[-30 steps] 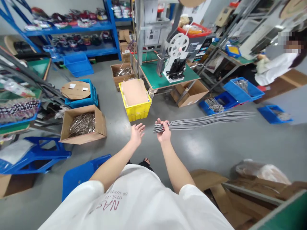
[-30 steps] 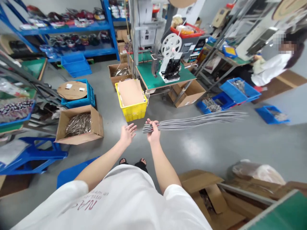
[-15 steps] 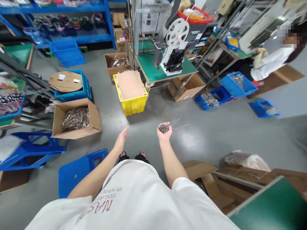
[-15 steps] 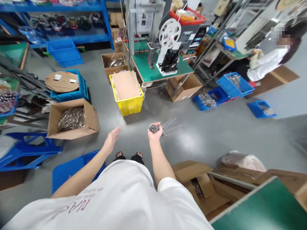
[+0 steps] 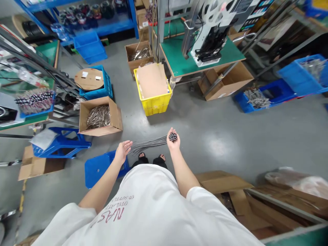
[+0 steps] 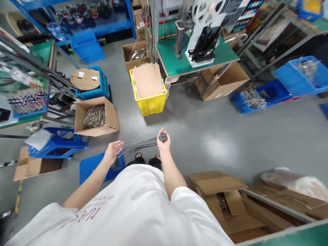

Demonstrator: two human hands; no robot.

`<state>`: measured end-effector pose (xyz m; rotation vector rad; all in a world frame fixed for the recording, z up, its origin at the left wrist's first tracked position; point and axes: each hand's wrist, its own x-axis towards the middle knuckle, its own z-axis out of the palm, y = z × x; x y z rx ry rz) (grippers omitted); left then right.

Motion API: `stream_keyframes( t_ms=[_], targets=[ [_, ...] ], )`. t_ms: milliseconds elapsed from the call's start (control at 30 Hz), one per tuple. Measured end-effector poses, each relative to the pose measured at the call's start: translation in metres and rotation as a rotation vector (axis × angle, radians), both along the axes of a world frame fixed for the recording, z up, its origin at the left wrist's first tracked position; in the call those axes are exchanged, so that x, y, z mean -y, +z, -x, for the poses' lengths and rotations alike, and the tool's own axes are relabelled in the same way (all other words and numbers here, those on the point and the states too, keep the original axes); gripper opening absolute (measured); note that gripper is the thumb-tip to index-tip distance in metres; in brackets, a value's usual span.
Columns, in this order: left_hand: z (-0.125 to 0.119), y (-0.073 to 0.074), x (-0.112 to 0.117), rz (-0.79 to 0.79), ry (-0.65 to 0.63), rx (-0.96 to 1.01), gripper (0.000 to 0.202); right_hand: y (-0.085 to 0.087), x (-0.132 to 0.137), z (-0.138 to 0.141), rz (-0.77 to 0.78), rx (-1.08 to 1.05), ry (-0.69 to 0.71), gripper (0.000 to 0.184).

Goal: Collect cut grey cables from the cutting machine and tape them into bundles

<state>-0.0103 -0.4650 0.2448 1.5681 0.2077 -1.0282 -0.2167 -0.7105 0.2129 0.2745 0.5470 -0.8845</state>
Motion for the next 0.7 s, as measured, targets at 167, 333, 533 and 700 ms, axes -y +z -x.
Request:
stream_keyframes(
  t_ms=[167, 333, 533, 700],
  targets=[
    [0.015, 0.005, 0.051, 0.124, -0.073, -0.096, 0.037, 0.012, 0.057, 0.028, -0.175, 0.029, -0.352, 0.021],
    [0.024, 0.024, 0.082, 0.24, -0.097, -0.143, 0.036, 0.074, 0.102, 0.046, -0.07, 0.217, -0.48, 0.024],
    [0.013, 0.043, 0.105, 0.324, -0.028, -0.17, 0.036, 0.134, 0.084, 0.019, 0.38, 0.09, -0.384, 0.025],
    [0.051, 0.067, 0.169, 0.412, -0.027, -0.229, 0.05, 0.118, 0.019, -0.031, 0.75, -0.37, -0.069, 0.01]
  ],
)
